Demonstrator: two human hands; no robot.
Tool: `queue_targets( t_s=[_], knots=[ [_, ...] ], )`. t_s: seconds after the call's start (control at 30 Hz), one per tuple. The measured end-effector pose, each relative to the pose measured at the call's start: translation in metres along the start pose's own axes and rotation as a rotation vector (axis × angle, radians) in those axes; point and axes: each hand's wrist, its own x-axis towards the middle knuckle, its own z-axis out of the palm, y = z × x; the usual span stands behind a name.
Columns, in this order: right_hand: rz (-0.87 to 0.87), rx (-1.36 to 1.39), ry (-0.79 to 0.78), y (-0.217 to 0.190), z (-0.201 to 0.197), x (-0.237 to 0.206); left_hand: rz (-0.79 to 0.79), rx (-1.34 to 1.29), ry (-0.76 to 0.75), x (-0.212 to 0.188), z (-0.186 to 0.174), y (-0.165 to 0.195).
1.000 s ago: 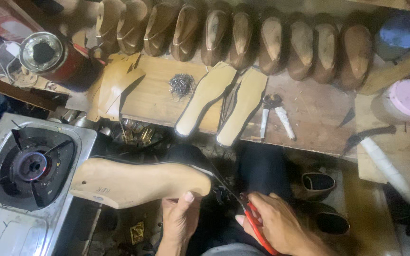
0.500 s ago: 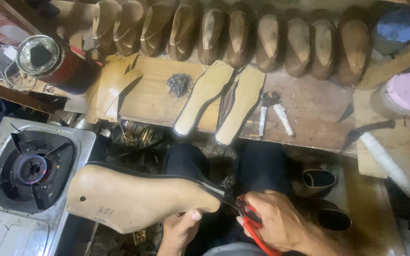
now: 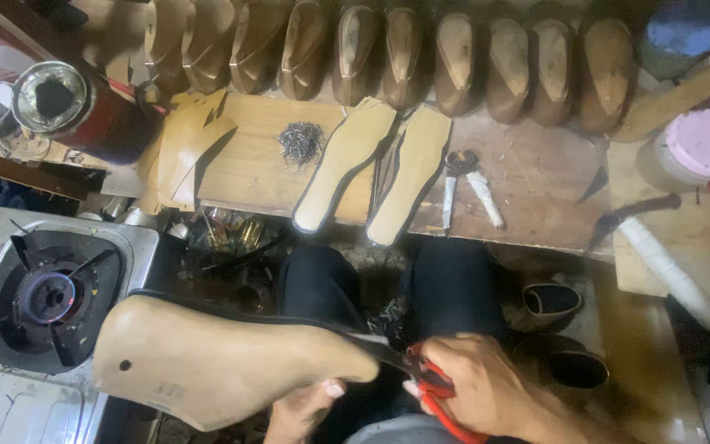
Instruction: The person assembles shoe soles by hand, using a hammer to drive nails into the sole and a pair of scissors to trim excess material. The person works on multiple soles, placing them on a workbench and handling them one at a time.
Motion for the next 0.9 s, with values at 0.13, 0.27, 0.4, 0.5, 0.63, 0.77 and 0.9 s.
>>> queue_targets(
  t_s=[0.13,0.27,0.4,0.5,0.63,0.77,0.9],
  knots=[
    [0.125,-0.001,-0.087,-0.008,-0.002,0.007,-0.067,0.024,-0.013,-0.004,0.002,0.000],
    [0.039,0.000,-0.050,-0.003,0.000,0.005,-0.110,0.038,-0.024,-0.009,-0.002,-0.005],
    [0.017,0.040,0.005,0.009,0.009,-0.002,-0.149,0.051,-0.014,-0.014,-0.007,-0.015],
    [0.025,0.104,0.033,0.015,0.013,-0.006,-0.224,0.035,0.036,-0.011,-0.005,-0.019],
    [0.244,0.258,-0.002,0.023,0.007,-0.006,-0.238,0.019,-0.049,0.002,0.001,0.001],
    [0.142,0.399,0.094,0.037,-0.003,-0.004,-0.238,0.315,-0.362,0.023,0.018,0.033],
    [0.083,0.645,0.333,0.060,-0.007,-0.004,-0.224,0.378,-0.338,0.035,0.041,0.047]
  ],
)
